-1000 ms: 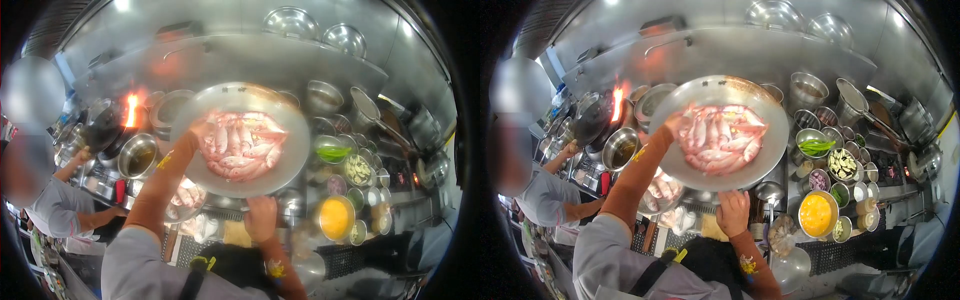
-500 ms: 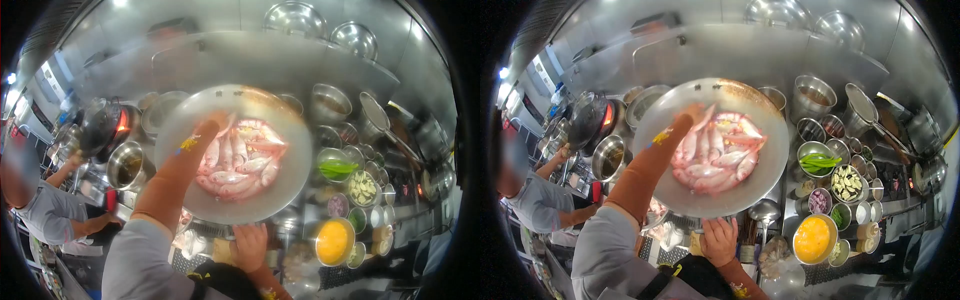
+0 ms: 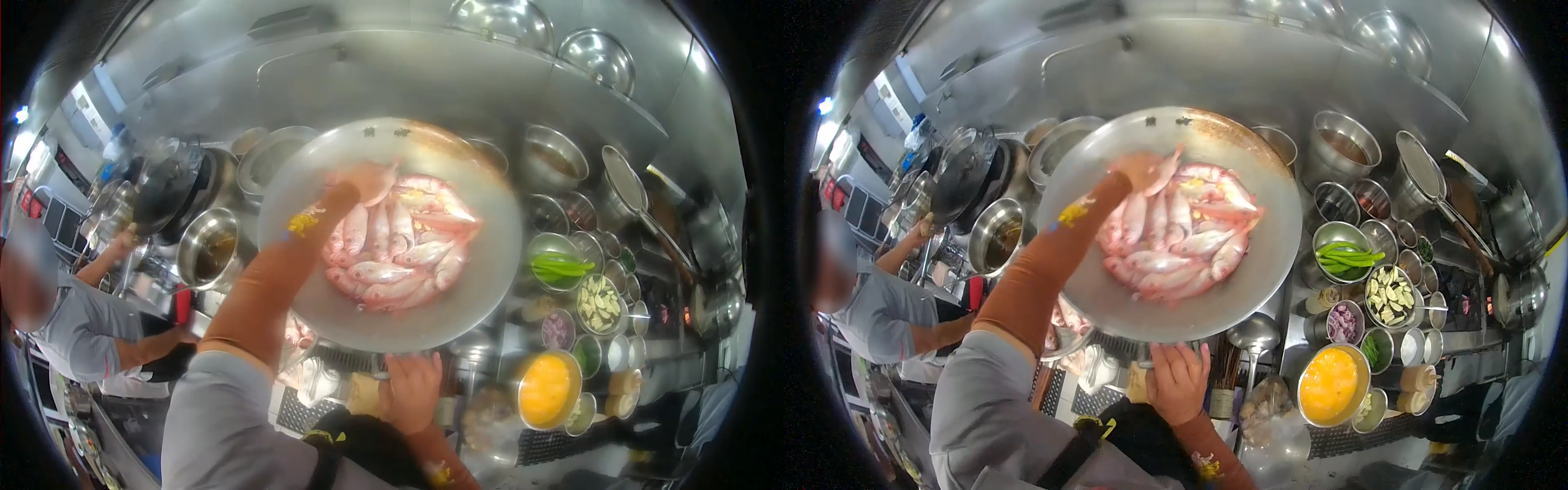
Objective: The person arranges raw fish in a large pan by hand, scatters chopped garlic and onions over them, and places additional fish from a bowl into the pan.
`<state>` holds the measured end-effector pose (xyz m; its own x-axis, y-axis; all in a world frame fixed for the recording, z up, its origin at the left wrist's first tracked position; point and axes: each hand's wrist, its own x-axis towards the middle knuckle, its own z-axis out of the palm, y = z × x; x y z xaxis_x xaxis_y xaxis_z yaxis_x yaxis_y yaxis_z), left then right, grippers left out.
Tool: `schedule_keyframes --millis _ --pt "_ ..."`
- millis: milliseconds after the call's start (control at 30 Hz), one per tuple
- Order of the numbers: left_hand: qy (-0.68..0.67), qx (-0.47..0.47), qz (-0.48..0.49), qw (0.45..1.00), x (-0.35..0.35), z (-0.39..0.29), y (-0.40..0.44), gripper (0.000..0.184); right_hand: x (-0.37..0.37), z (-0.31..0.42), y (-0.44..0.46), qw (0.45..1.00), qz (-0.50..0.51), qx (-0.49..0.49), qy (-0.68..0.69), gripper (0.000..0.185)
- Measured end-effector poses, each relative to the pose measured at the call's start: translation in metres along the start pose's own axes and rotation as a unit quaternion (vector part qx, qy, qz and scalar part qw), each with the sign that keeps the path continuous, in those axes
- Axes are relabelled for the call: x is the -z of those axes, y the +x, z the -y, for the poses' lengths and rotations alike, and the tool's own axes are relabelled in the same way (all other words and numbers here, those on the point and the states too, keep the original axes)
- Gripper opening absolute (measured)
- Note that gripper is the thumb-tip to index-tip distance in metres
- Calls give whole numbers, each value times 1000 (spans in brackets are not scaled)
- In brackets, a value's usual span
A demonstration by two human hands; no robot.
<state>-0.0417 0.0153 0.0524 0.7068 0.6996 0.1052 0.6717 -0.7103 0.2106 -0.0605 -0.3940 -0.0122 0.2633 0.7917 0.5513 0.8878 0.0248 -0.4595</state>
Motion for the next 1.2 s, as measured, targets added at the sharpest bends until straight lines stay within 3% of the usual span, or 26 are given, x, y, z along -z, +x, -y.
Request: schedule_keyframes --millis 33,133,233,333,400,500,633,867,967,1067,1200 --pt "3 -58 -49 997 10 8 -4 36 0 0 0 1000 1 0 0 41" --pt "-248 -78 -153 954 48 25 -52 33 -1 0 -1 1000 8 3 -16 42" --pt "-273 -135 -265 915 92 24 -140 31 -4 -4 -3 999 26 18 -26 45" --pt "-255 -68 -277 924 113 39 -233 30 -14 -9 -11 999 9 28 -26 49" --pt "-276 -12 -252 928 111 57 -280 26 -16 -7 -9 997 -22 57 -38 49" --pt "-337 35 -213 916 94 82 -335 20 -8 7 -5 999 6 24 -43 46" --pt "-246 60 -177 951 76 109 -379 17 -8 11 0 998 0 35 -47 44" --pt "-3 -61 48 997 -7 163 -390 16 -8 10 -3 997 3 39 -62 41" --pt "-113 -149 161 969 -39 156 -383 17 -8 10 -3 998 -1 46 -52 41" --pt "-227 -71 183 954 -64 132 -376 18 -7 11 -4 998 -14 47 -50 41" --pt "-176 31 239 954 -61 94 -369 23 -8 13 -3 996 -24 54 -65 40"
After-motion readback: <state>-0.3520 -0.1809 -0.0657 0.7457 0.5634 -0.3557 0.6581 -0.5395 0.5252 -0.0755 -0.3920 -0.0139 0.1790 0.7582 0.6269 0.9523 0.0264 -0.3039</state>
